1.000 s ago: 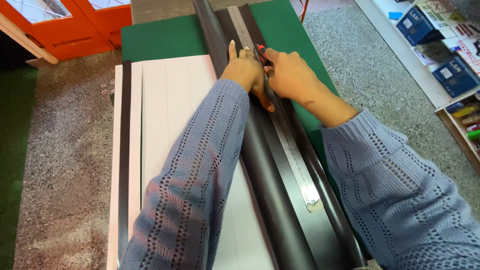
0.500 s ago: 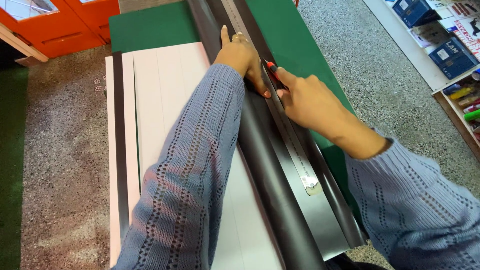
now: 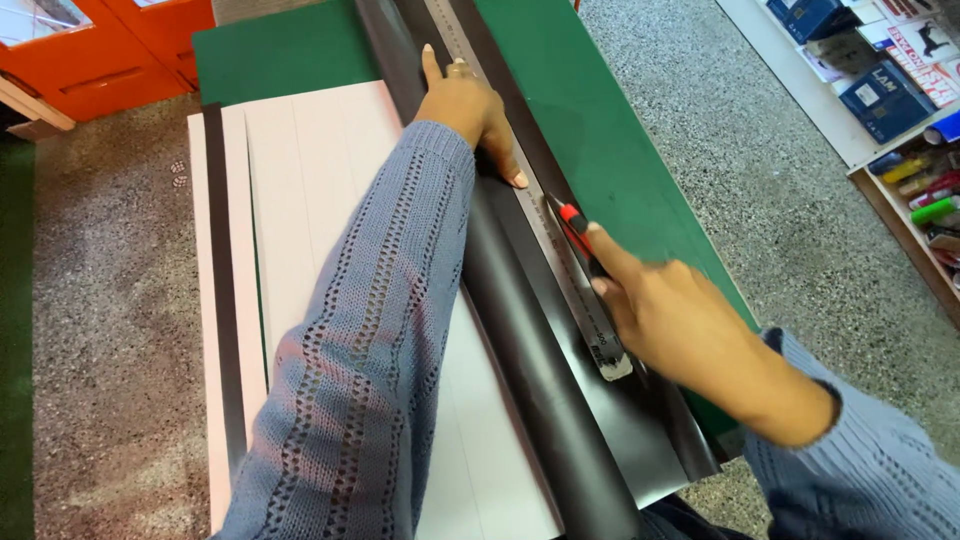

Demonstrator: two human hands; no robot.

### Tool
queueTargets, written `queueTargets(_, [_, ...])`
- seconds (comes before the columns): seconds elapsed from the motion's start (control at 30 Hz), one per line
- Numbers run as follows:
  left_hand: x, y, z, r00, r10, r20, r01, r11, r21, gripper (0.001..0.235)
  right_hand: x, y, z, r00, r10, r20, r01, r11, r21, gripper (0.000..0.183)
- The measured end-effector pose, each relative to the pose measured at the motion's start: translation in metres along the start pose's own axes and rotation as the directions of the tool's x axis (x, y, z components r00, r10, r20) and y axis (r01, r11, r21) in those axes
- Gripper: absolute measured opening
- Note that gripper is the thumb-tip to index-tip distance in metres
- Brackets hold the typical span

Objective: Cutting and trimming flexible sheet material using a ruler and utility knife on a cutting mat.

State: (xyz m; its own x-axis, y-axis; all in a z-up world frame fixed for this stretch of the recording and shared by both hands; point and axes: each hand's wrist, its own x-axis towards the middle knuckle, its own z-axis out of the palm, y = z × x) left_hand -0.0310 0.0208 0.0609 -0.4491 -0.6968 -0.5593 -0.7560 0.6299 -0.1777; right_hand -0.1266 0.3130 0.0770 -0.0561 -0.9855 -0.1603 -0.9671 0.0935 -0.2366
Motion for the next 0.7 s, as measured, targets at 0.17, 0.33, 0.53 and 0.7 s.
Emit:
queueTargets(0.17, [-0.004,0.001,0.003,1.0,-0.017,-0.001,0.017,1.0,-0.025,0.13,-0.042,0.004,0.01,0.988,0.122,0.099,-0.117,0.992,-0.055,0.067])
queueTargets(0.33, [-0.003,0.002,0.0,0.999,-0.036,0.024,0.036,0.999,-0.019,0.13,-0.093,0.015,0.024,0.975,0.167,0.147,-0.159,0.985,-0.064,0.076])
queueTargets(0.53, [0.0,-0.001,0.0,0.998,-0.05,0.034,0.051,0.999,-0.005,0.134,-0.139,0.034,0.052,0.896,0.312,0.317,-0.275,0.949,-0.156,0.086])
queueTargets(0.7, [0.01,0.006,0.002,0.997,-0.066,-0.031,0.065,0.998,-0.018,0.12,-0.143,0.028,0.036,0.929,0.303,0.211,-0.303,0.952,-0.032,0.078])
